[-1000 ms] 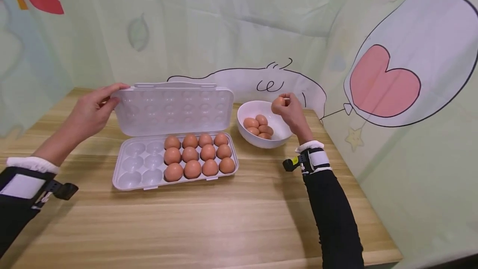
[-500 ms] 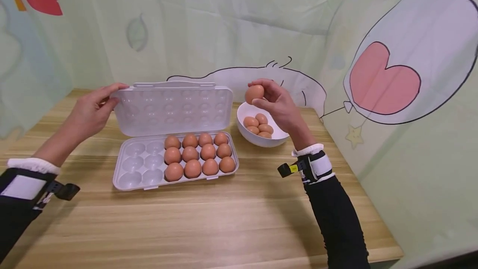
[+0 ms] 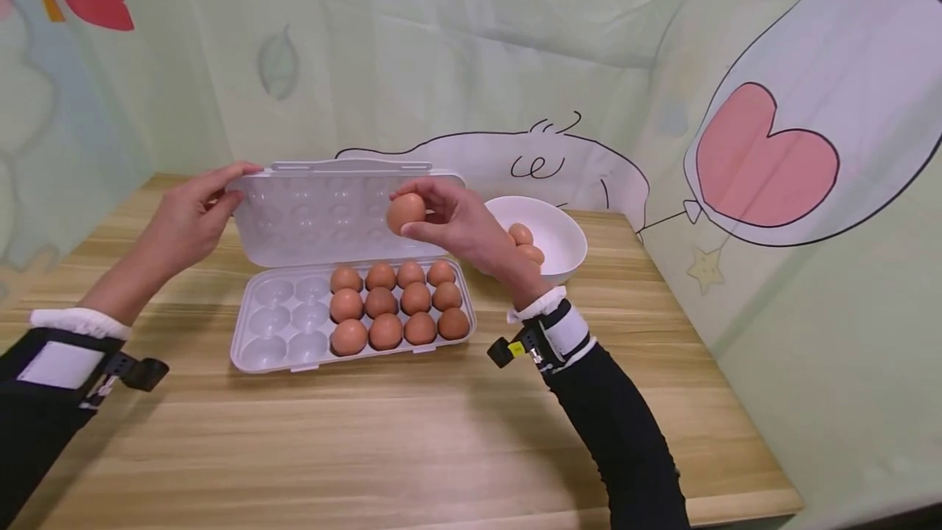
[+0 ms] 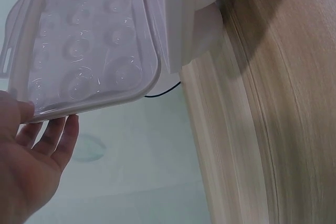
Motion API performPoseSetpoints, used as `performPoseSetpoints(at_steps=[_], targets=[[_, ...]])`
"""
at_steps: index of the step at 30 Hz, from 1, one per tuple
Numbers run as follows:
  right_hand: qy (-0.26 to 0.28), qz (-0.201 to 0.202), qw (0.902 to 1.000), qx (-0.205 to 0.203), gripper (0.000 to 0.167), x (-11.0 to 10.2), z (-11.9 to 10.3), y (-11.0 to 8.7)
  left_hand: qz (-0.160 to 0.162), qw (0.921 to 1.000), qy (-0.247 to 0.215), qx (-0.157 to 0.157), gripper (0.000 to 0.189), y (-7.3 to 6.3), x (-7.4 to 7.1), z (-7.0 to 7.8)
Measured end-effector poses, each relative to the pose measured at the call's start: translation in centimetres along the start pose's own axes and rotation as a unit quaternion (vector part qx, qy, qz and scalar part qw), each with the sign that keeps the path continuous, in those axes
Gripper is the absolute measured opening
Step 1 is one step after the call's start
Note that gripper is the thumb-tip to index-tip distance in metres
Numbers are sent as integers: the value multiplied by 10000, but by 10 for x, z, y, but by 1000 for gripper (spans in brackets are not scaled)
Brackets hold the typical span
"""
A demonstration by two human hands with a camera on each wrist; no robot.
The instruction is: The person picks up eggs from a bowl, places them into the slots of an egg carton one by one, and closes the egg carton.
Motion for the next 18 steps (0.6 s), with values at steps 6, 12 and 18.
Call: performPoseSetpoints(at_steps=[6, 12, 18], targets=[[-343, -213, 9992, -21, 38, 25, 10, 11, 9, 10000, -27, 3, 39, 1, 1, 0], [-423, -525, 9977, -9, 38, 48, 24, 22, 12, 10000, -34, 16, 39, 0, 1, -1], [-1092, -463, 9926, 242, 38, 67, 37, 35, 43, 10000, -19, 11, 39, -1, 0, 0]])
Point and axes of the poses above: each hand's wrist, its own y-axis towards the middle knuckle, its own x-axis out of the palm, z = x × y, the point moved 1 cm from there along y, towards the middle knuckle, and after that the axes turned 8 degrees about y, right-handed, at the moved point
